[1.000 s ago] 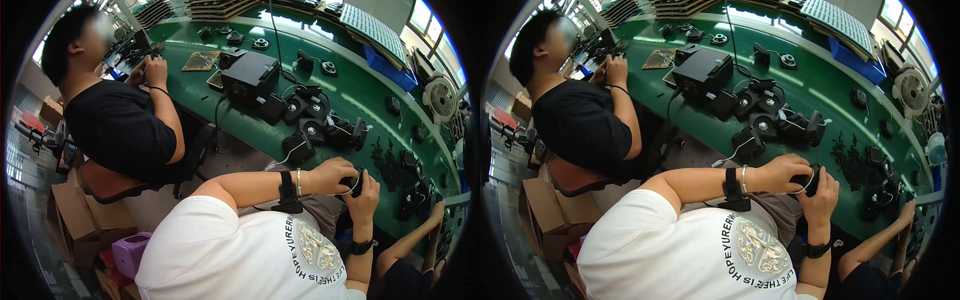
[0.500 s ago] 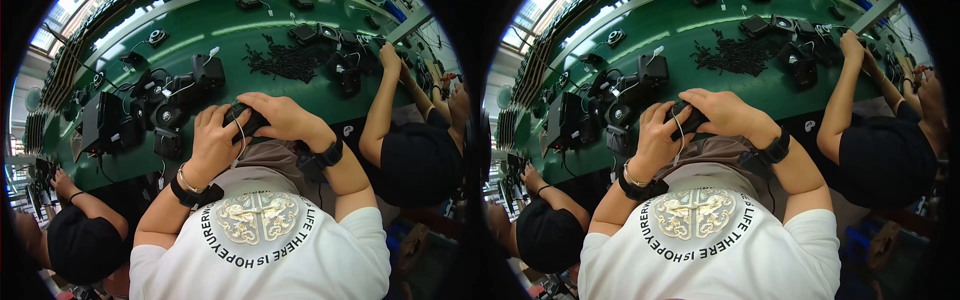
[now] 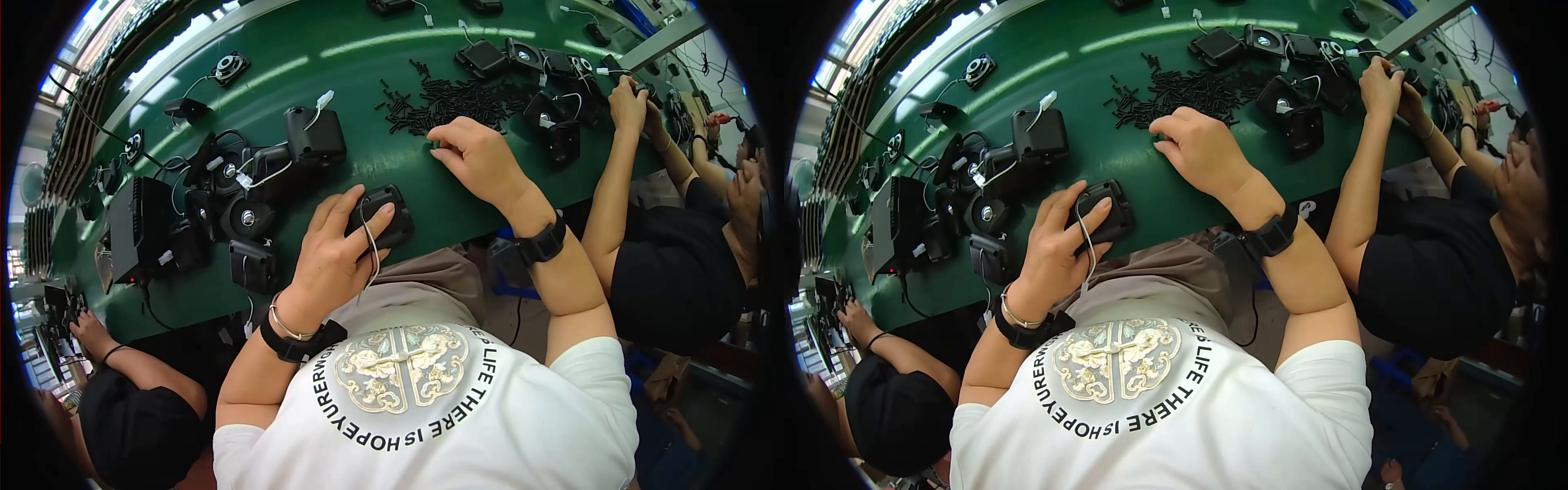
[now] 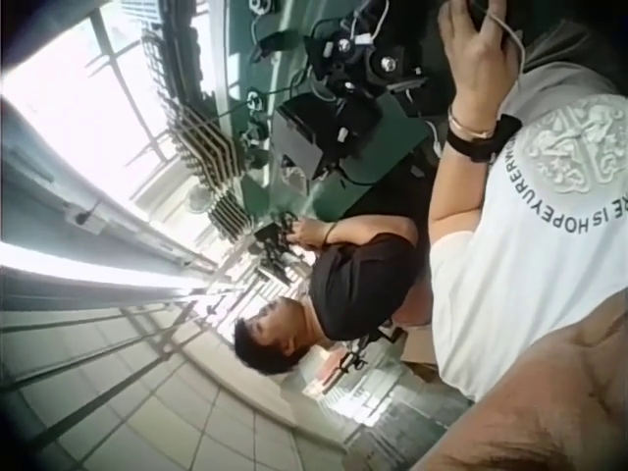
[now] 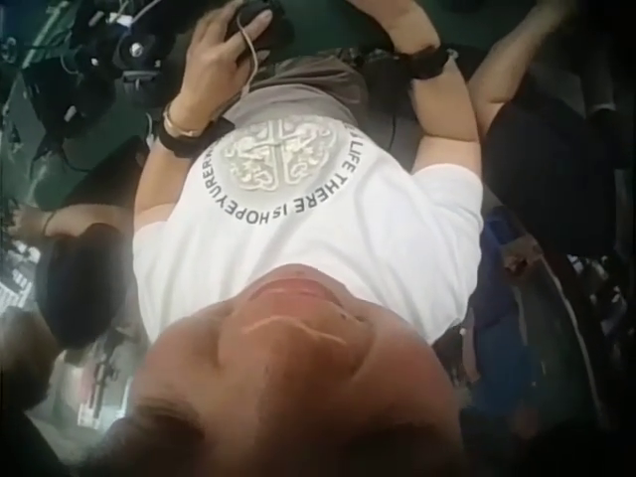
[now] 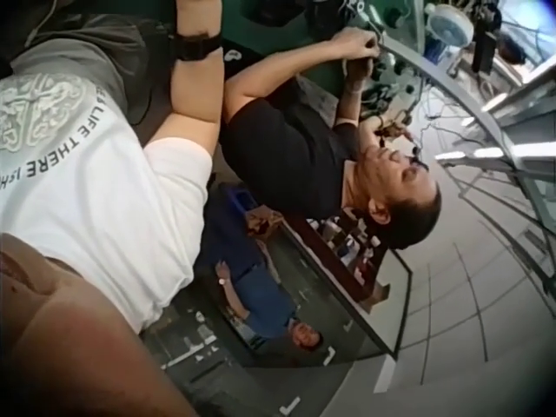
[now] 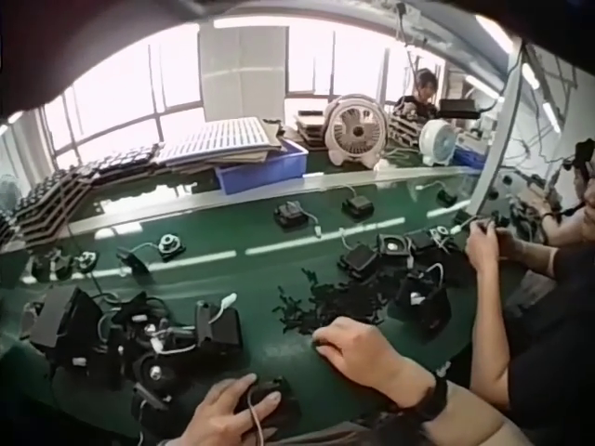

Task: The person picks up a speaker and a housing, threads the wire through, and presses the speaker into place. They then snap a back cover onto the housing and insert screws into the holes by hand.

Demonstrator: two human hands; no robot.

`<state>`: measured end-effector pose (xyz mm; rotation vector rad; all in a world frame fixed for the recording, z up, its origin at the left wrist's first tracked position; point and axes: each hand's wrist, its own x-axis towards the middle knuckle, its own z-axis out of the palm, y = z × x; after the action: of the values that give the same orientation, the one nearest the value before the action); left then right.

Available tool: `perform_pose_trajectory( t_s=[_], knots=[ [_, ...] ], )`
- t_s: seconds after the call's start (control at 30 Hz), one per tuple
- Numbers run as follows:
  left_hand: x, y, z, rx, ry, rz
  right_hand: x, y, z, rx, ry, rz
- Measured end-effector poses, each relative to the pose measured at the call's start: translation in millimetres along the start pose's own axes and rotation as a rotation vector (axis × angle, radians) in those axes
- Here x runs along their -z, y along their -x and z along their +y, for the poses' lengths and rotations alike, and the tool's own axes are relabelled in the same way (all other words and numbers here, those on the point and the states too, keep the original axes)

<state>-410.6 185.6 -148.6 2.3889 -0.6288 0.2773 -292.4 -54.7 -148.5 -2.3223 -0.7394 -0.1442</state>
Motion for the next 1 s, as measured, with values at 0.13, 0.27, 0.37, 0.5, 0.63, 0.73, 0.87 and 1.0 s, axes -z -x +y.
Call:
perform_pose_trajectory(
  t_s=[0.13,0.27,0.37,0.5,0.63,0.73,0.87,1.0],
  knots=[
    [0.9,-1.2,-6.5,-0.017,0.06,0.003,-8.9,-2.9,6.9,0.116,0.13,0.052],
    [-0.2,-1.1,-7.8,-0.005,0.091,0.004,-12.5,-3.9,8.9,0.125,0.26,0.011],
    [-1.3,-0.2,-7.9,0.0,0.101,0.002,-11.7,-3.8,2.5,0.106,0.219,-0.019],
    [0.4,-2.0,-8.6,0.002,0.095,0.015,-5.8,-7.3,-24.8,-0.054,-0.275,-0.144],
    [0.9,-4.0,-8.9,-0.003,0.111,0.007,-11.4,-0.7,-42.1,-0.361,-0.87,-0.36],
    [0.6,-2.8,-8.7,-0.008,0.112,0.01,-18.1,2.1,-42.4,-0.353,-0.829,-0.376],
    [-0.2,-3.7,-8.4,-0.019,0.11,0.02,-17.8,0.5,-45.7,-0.195,-0.589,-0.349],
    [-0.3,-3.4,-8.7,-0.02,0.117,0.01,-18.2,1.8,-47.6,-0.212,-0.512,-0.288]
  ],
)
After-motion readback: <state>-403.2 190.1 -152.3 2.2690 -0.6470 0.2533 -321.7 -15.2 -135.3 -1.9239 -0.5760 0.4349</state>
